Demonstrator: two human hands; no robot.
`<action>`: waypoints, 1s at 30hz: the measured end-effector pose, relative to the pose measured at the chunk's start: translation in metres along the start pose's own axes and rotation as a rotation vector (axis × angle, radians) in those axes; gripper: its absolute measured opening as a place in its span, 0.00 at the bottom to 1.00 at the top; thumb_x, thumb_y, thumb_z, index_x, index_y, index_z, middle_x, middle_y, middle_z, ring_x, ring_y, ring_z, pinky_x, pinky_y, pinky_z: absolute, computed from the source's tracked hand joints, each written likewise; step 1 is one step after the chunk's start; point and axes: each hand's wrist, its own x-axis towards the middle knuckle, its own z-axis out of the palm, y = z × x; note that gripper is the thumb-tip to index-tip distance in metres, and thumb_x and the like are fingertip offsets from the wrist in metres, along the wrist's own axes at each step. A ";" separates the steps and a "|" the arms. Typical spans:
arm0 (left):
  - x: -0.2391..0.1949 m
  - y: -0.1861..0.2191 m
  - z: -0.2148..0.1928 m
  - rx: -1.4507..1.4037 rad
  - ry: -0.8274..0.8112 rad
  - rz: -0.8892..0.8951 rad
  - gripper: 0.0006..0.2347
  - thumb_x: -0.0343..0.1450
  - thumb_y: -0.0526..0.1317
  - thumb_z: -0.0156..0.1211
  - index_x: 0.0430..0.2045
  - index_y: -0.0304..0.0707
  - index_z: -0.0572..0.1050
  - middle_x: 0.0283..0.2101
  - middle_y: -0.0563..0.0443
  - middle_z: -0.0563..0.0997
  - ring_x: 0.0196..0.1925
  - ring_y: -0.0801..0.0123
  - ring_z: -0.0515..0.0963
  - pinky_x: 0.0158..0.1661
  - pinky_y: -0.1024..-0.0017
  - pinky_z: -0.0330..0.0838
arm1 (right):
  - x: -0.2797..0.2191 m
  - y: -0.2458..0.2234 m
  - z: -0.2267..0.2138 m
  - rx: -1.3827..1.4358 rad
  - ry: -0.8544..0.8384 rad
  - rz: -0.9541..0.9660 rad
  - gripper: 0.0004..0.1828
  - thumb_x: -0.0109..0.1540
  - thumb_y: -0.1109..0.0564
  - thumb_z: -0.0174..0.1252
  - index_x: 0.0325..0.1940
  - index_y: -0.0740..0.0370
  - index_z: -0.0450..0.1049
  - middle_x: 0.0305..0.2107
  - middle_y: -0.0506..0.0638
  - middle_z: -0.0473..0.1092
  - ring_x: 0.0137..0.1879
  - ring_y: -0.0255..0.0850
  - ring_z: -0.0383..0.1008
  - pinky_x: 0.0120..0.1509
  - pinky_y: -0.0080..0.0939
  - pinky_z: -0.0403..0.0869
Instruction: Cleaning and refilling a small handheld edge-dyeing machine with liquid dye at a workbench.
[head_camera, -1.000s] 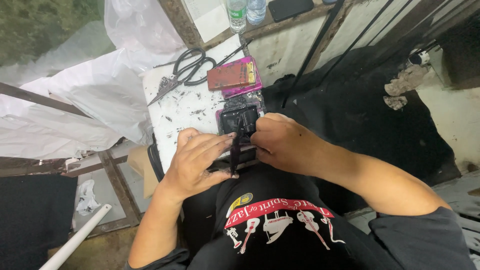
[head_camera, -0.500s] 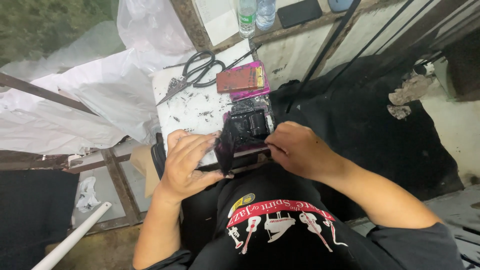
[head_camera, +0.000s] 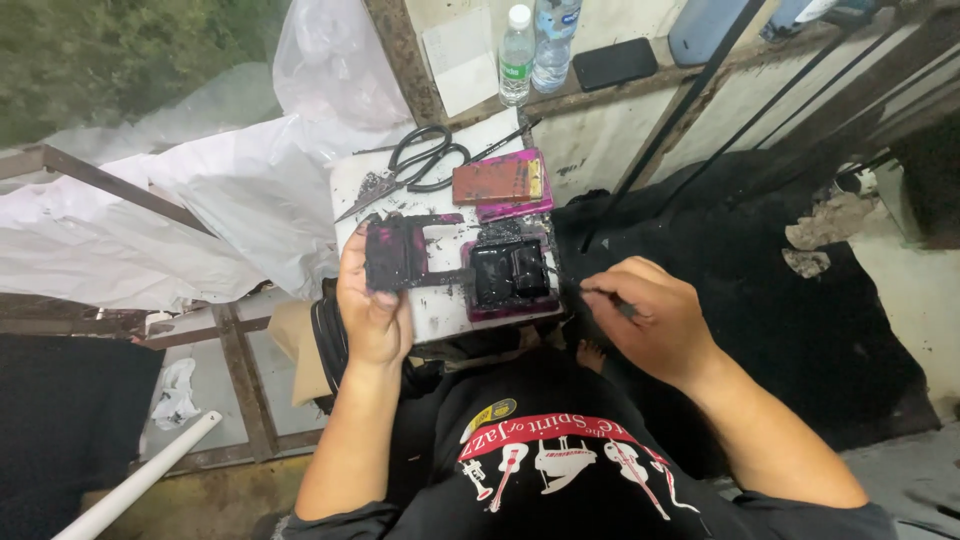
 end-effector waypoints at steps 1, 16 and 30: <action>0.001 0.000 0.006 -0.041 0.055 -0.042 0.36 0.63 0.57 0.73 0.59 0.36 0.65 0.54 0.45 0.79 0.54 0.67 0.80 0.56 0.69 0.76 | 0.004 -0.001 -0.001 0.054 0.056 0.029 0.06 0.61 0.62 0.63 0.39 0.56 0.83 0.27 0.41 0.75 0.33 0.38 0.76 0.38 0.31 0.75; 0.004 -0.019 -0.001 -0.180 0.210 -0.495 0.19 0.75 0.64 0.44 0.34 0.53 0.69 0.45 0.55 0.80 0.47 0.71 0.77 0.43 0.75 0.72 | 0.029 -0.005 0.022 0.085 0.189 -0.209 0.03 0.61 0.67 0.64 0.37 0.65 0.82 0.28 0.50 0.76 0.32 0.44 0.75 0.37 0.38 0.75; -0.005 -0.010 0.031 -0.400 0.059 -0.294 0.23 0.75 0.64 0.45 0.48 0.48 0.73 0.52 0.48 0.80 0.52 0.66 0.79 0.51 0.69 0.72 | 0.025 -0.028 0.060 0.398 0.237 0.014 0.05 0.58 0.69 0.67 0.37 0.67 0.83 0.24 0.50 0.76 0.28 0.36 0.74 0.32 0.34 0.74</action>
